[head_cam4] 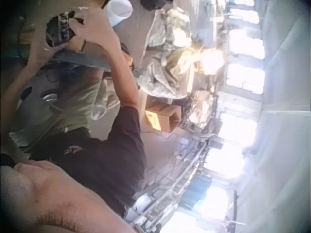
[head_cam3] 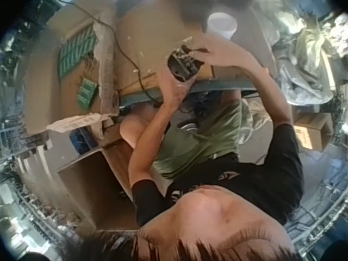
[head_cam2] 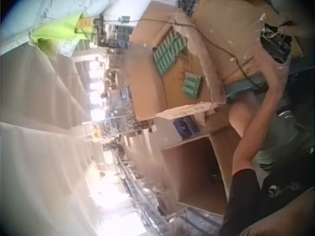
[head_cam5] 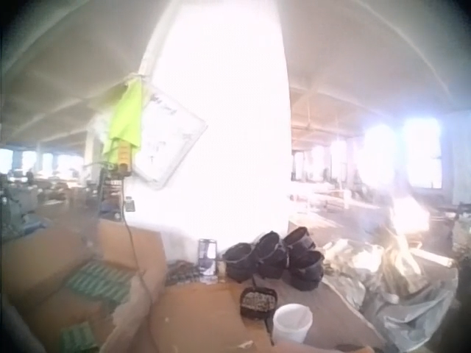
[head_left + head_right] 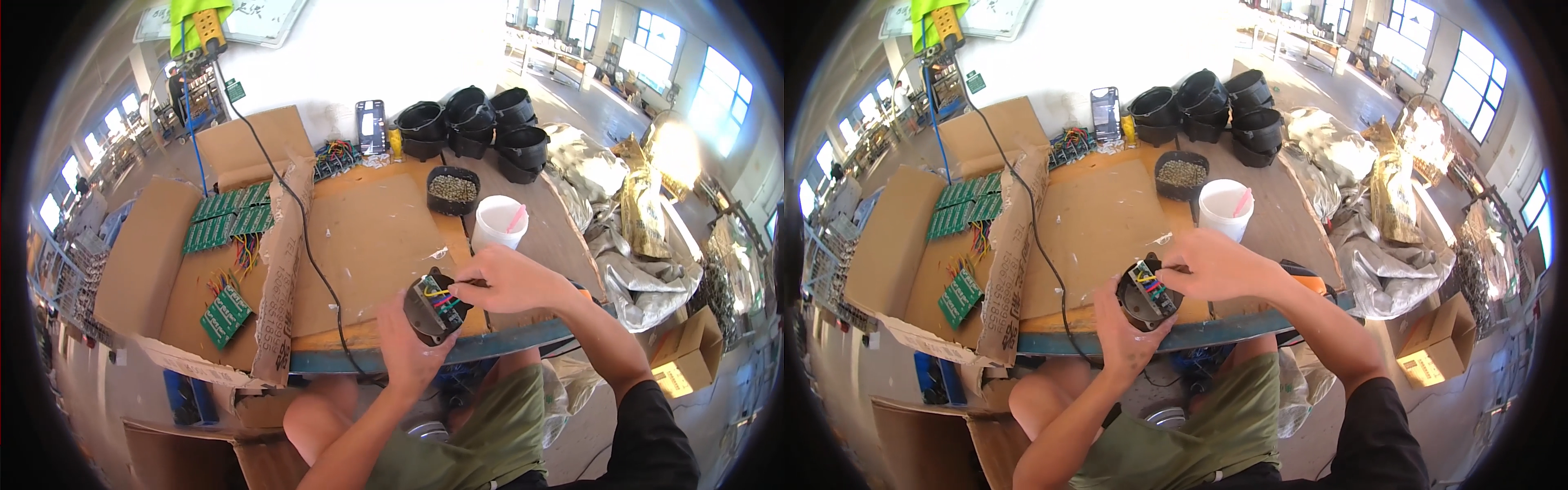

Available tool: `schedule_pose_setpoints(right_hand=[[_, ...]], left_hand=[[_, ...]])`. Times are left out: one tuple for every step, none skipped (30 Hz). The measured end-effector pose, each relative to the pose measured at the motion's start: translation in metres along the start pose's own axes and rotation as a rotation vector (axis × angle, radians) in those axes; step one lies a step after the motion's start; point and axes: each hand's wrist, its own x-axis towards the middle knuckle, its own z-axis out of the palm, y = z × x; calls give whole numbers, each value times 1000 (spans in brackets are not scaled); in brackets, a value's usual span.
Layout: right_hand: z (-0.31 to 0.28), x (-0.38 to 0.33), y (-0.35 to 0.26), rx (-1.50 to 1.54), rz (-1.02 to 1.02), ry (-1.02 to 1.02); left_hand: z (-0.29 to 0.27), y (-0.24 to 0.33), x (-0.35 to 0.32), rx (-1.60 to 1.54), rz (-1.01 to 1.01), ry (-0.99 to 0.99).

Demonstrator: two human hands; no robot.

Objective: The person assembles electronic components by applying an adhesive from a cup to a small plastic housing, inserting a circuit board with attached wires, and securing the assembly using a power screwdriver.

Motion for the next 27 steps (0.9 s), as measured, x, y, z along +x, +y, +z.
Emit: schedule_pose_setpoints(right_hand=[[2,-2,-1,-18,3,4],[3,-4,-1,-20,14,0],[6,-5,0,-21,24,-4],[8,-4,2,-22,34,-9],[9,-3,4,-27,19,-4],[11,-2,6,-32,3,1],[13,0,8,-38,-13,6],[15,2,9,-42,-11,-12],[16,5,11,-47,-8,-30],[18,9,12,-52,-5,-47],[19,12,15,-73,-16,-56],[20,15,18,-93,-26,-64],[20,17,19,-114,-35,-72],[20,18,18,-125,-10,-88],[20,19,15,-136,16,-103],[19,19,13,-146,42,-118],[20,20,13,-155,33,-126],[20,20,13,-164,24,-133],[20,20,12,-173,15,-142],[21,21,12,-165,18,-140],[21,22,11,-158,20,-139],[21,22,11,-150,22,-138],[21,23,13,-154,21,-147],[21,23,16,-158,19,-156],[22,24,19,-162,17,-166],[22,24,21,-164,12,-173],[22,25,22,-167,7,-180]], left_hand=[[0,-1,0,1,10,9],[0,-1,-1,2,22,16],[0,-1,-1,4,34,23],[0,-1,-2,-3,22,30],[1,-1,-2,-12,17,27],[1,-1,-2,-21,11,24],[1,0,-3,-15,15,33],[2,0,-3,-6,18,36],[3,1,-4,3,22,40],[3,0,-4,12,9,34],[5,1,-5,17,1,22],[6,2,-5,23,-8,10],[7,3,-6,21,-17,7],[7,3,-6,23,-24,6],[7,2,-6,25,-31,4],[8,2,-7,38,-27,8],[9,2,-8,51,-23,11],[10,1,-9,65,-18,14],[11,1,-9,56,-28,21],[12,1,-10,47,-39,30],[13,2,-10,39,-50,40],[14,3,-10,46,-52,32],[14,3,-11,54,-56,26],[15,4,-10,62,-60,21],[15,5,-10,61,-56,23],[16,5,-9,62,-55,26],[17,6,-9,63,-53,30]])
